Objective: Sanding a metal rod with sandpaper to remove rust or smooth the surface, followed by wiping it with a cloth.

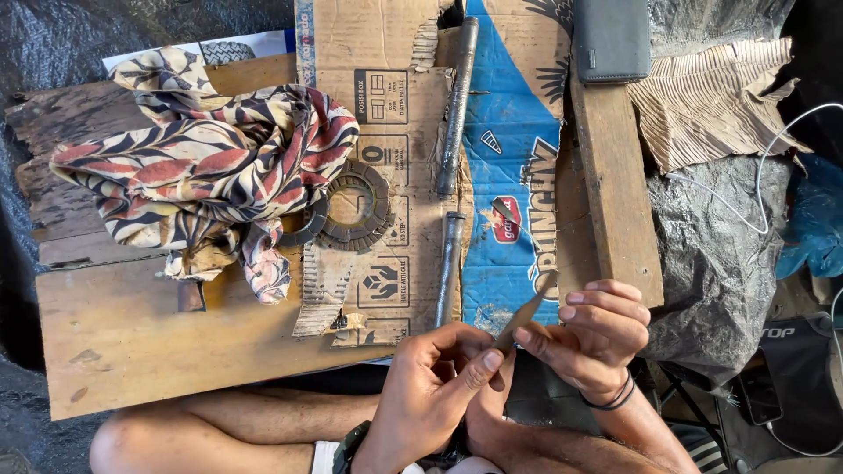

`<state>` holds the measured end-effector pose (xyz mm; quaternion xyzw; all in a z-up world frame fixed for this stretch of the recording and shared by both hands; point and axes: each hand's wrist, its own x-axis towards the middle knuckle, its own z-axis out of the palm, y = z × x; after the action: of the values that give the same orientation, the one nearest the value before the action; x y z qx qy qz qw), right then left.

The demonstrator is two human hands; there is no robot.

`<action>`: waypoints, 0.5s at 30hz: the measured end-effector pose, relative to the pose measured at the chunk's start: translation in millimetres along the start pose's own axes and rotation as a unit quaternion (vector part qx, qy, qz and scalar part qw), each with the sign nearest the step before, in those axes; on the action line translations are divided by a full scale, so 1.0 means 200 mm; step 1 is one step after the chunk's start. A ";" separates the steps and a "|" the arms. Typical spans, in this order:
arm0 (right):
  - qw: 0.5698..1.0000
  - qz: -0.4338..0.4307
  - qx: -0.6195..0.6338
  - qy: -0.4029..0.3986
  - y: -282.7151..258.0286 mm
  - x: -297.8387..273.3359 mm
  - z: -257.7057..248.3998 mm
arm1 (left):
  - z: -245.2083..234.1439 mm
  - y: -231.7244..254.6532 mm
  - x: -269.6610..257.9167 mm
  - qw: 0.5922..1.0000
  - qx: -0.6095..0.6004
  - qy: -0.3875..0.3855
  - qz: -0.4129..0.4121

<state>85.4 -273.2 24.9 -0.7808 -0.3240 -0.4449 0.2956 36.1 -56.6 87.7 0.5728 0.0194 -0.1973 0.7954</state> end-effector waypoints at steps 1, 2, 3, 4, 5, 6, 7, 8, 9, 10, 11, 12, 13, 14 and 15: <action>1.000 0.001 -0.001 0.000 0.03 0.00 0.03 | 0.00 0.00 0.01 1.000 0.000 -0.001 -0.001; 0.999 0.005 0.037 0.028 0.05 0.00 0.07 | 0.01 -0.01 0.01 0.999 0.033 0.023 0.015; 0.996 0.009 0.074 0.057 0.07 0.00 0.10 | 0.01 -0.01 0.01 0.996 0.065 0.046 0.030; 0.996 0.010 0.073 0.057 0.03 0.02 0.09 | 0.01 0.00 0.01 0.996 0.066 0.046 0.030; 0.979 0.137 0.148 0.028 -0.02 0.04 0.08 | 0.02 0.01 0.01 0.992 0.100 0.060 0.052; 0.940 0.259 0.222 -0.002 -0.06 0.07 0.07 | 0.02 0.02 0.01 0.985 0.135 0.077 0.076; 0.940 0.258 0.223 -0.002 -0.05 0.07 0.06 | 0.02 0.02 0.01 0.985 0.135 0.078 0.077; 0.894 0.320 0.311 -0.043 -0.05 0.07 0.05 | 0.02 0.01 0.01 0.982 0.153 0.081 0.080; 0.834 0.378 0.394 -0.082 -0.04 0.07 0.04 | 0.02 0.01 0.01 0.978 0.171 0.084 0.083; 0.834 0.378 0.394 -0.083 -0.06 0.09 0.04 | 0.02 0.01 0.01 0.978 0.171 0.085 0.084; 0.790 0.425 0.432 -0.095 -0.07 0.11 0.03 | 0.03 0.01 0.02 0.977 0.176 0.090 0.085; 0.740 0.471 0.468 -0.105 -0.09 0.13 0.03 | 0.03 0.00 0.01 0.975 0.183 0.095 0.085; 0.740 0.471 0.469 -0.105 -0.09 0.12 0.03 | 0.02 0.00 0.01 0.975 0.183 0.095 0.085; 0.727 0.487 0.473 -0.100 -0.09 0.12 0.04 | 0.02 0.00 0.01 0.975 0.183 0.096 0.082; 0.714 0.504 0.477 -0.094 -0.09 0.12 0.04 | 0.02 0.00 0.01 0.975 0.183 0.097 0.078</action>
<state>86.0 -250.1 45.8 -0.6215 -0.0777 0.0589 0.7773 37.5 -61.1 87.7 0.7248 0.0157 -0.0785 0.6843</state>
